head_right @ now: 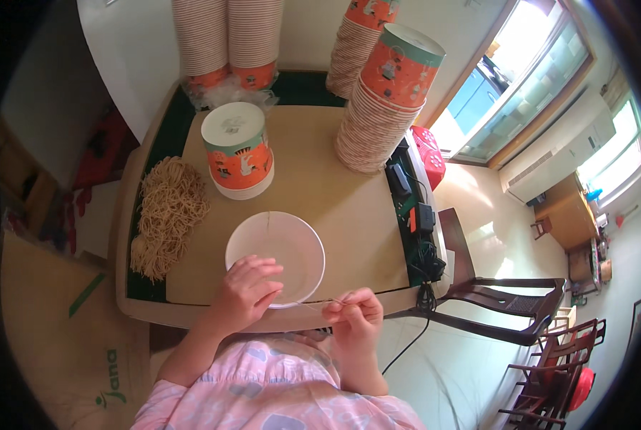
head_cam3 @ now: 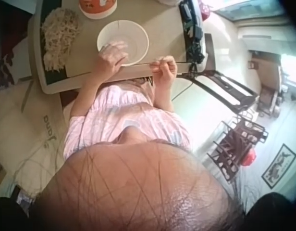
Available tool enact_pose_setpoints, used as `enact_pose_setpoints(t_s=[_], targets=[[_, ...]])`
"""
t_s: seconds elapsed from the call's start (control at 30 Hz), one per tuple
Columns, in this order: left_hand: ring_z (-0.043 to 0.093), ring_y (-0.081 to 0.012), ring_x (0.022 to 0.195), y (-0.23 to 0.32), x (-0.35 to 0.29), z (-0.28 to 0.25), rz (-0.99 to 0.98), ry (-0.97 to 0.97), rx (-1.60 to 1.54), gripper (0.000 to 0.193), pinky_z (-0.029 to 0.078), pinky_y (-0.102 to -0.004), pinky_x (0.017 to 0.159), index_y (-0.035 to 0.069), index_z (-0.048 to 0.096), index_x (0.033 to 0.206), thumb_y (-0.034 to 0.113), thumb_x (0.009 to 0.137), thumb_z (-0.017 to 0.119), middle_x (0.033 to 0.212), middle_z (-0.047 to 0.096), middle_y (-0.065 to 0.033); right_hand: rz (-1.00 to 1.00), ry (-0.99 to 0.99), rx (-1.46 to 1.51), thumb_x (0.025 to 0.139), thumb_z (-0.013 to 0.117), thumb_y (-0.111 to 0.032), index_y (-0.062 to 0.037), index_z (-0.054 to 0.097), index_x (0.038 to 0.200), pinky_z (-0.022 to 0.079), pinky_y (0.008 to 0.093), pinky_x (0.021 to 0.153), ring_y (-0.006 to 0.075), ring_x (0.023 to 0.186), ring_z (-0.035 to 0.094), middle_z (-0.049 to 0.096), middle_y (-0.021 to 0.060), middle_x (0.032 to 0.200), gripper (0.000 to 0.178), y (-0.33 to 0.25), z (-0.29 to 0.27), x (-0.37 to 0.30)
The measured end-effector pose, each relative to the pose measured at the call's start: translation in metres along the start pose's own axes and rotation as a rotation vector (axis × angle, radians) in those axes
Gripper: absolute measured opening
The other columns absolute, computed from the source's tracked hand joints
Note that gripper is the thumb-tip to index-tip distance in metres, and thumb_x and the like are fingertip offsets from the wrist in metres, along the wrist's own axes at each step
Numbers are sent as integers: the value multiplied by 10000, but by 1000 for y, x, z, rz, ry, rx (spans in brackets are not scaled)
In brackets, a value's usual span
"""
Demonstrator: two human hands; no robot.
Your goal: Attaching handles to paper buckets by threading strings through pre-punched holes.
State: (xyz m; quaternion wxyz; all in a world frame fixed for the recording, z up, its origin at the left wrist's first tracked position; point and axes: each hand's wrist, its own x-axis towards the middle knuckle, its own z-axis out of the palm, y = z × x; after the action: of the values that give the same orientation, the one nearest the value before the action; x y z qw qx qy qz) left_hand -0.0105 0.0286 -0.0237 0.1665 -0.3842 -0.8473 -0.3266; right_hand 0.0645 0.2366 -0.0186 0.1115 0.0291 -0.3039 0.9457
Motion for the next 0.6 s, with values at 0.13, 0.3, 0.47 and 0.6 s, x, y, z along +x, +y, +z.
enact_pose_setpoints(t_s=[0.13,0.3,0.47,0.6], targets=[[606,-218,979,4,1,-1,-29,-102,-63,149,450,-427,953,116,672,866,195,757,735,971,653,-35,-84,-47,29,906,586,-25,-24,561,950,488,315,666,184,735,607,644,130,875,50,-15,-9,7],[607,-229,842,3,4,7,16,-124,-175,150,478,-396,836,106,655,851,197,758,728,808,624,-48,-138,-83,29,857,533,99,-21,549,943,523,311,652,211,732,633,660,169,875,149,-18,-2,4],[600,-231,766,5,15,22,-59,-66,-65,91,474,-370,742,83,625,837,111,766,674,775,595,-53,180,-165,-115,799,537,154,42,561,988,578,358,709,278,786,690,677,223,881,221,6,12,-13],[598,-241,739,6,17,28,-151,-30,-57,81,490,-367,655,76,600,792,56,738,657,743,566,-57,271,-108,-389,821,584,92,31,599,928,570,358,705,257,764,686,682,180,848,124,26,5,-10]])
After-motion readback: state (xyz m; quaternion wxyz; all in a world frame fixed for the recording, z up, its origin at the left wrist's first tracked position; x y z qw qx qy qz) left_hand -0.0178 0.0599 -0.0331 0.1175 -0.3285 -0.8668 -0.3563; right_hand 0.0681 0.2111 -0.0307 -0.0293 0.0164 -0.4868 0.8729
